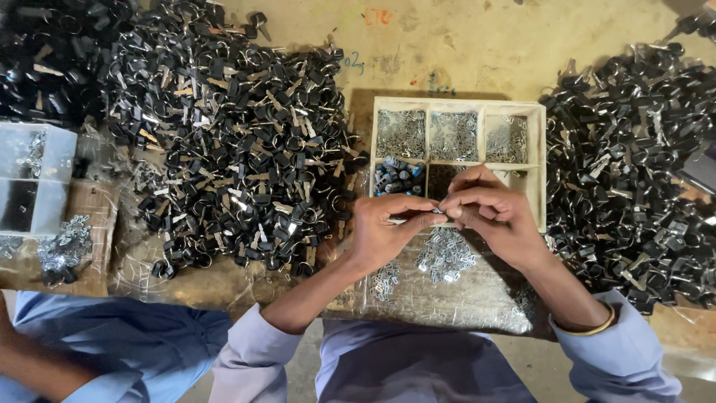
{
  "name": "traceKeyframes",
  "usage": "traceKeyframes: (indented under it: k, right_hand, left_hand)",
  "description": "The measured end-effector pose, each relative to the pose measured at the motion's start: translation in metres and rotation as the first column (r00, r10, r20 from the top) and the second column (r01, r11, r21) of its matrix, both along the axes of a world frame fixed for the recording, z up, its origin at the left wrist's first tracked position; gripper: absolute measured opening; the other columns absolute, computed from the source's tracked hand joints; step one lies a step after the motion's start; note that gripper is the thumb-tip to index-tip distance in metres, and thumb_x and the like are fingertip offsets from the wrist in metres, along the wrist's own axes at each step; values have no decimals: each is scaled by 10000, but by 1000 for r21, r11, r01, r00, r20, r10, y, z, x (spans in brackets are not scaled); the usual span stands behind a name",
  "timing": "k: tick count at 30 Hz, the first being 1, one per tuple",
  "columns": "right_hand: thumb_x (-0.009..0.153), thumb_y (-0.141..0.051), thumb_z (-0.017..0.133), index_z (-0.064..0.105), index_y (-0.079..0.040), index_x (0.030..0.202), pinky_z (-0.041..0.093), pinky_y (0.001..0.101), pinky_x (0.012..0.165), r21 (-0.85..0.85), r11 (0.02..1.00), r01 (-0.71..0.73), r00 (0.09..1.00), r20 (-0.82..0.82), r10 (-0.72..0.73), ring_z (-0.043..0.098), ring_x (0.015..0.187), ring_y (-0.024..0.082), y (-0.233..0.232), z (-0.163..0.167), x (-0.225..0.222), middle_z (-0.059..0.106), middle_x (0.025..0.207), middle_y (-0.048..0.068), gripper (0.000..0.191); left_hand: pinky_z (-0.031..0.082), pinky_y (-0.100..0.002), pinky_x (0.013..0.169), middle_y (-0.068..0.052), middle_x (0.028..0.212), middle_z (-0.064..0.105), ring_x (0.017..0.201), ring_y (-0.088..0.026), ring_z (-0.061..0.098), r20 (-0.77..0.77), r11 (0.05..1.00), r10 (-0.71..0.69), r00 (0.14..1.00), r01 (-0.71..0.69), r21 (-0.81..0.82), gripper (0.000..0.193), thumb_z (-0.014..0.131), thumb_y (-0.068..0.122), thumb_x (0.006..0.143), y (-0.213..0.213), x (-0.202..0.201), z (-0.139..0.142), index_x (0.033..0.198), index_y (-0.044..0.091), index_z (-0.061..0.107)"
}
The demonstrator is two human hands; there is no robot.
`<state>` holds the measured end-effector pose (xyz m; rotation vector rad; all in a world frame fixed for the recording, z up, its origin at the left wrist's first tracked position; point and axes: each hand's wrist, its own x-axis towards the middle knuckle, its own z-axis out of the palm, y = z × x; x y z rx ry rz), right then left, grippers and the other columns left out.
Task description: The person sits at a workbench covered with piles of small black hardware parts and repeatedly assembles small components: they pick a blue cylindrical part and a metal spring, fit the spring into the part by hand, and place the finished assembly into a compartmented tray. They continue this assembly cycle throughout the clip.
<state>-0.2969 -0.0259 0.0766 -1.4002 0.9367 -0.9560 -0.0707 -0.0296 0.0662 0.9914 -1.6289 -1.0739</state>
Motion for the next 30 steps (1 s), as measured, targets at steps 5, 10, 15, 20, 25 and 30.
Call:
traceKeyframes:
  k: [5, 10, 15, 20, 25, 30]
  right_hand:
    - [893, 119, 653, 741, -30, 1079, 558, 249, 759, -25, 999, -29, 998, -53, 27, 610, 1003, 104, -2, 2, 0, 533, 1211, 51, 254]
    - [905, 119, 682, 753, -37, 1130, 509, 241, 728, -65, 997, -50, 992, -119, 42, 594, 966, 106, -4, 5, -3, 550, 1194, 52, 283]
    - [919, 88, 661, 756, -71, 1166, 525, 241, 685, -76, 997, 34, 979, -199, -49, 622, 918, 87, -9, 16, -8, 609, 1123, 33, 309]
    - [794, -108, 831, 789, -73, 959, 497, 411, 818, -556, 819, -145, 562, -727, -394, 603, 948, 310, -15, 19, -3, 629, 991, 88, 173]
    - [830, -143, 831, 775, -105, 935, 449, 422, 861, -500, 860, -101, 604, -718, -346, 591, 934, 288, -14, 22, -4, 641, 956, 53, 125]
    - [875, -104, 798, 736, -87, 1003, 436, 417, 889, -523, 848, -83, 694, -641, -328, 587, 984, 284, -18, 31, -9, 679, 997, 65, 144]
  left_hand:
    - [647, -262, 710, -107, 956, 800, 814, -171, 798, 20, 999, 16, 1000, -15, -40, 200, 874, 135, 844, 1, -1, -3, 995, 33, 790]
    - [661, -253, 674, -102, 965, 805, 782, -162, 801, 25, 999, -21, 999, 21, -26, 194, 853, 134, 877, -1, -1, -14, 1037, 43, 790]
    - [676, -257, 685, -107, 994, 801, 812, -171, 809, 1, 1000, -15, 1000, 15, 1, 194, 832, 130, 904, -1, -2, -16, 1071, 48, 776]
    - [674, -276, 742, -119, 1043, 797, 875, -192, 806, -16, 1000, 5, 1000, -5, -3, 187, 819, 103, 908, 1, -1, -9, 1083, 48, 781]
    - [675, -291, 815, -114, 1097, 790, 951, -203, 800, -26, 1000, 14, 1000, -14, -25, 227, 820, 86, 906, 0, -3, -7, 1126, 61, 771]
    - [668, -305, 882, -113, 1140, 780, 1019, -217, 790, -32, 999, 25, 999, -26, -46, 236, 816, 76, 916, 0, -3, -2, 1148, 74, 767]
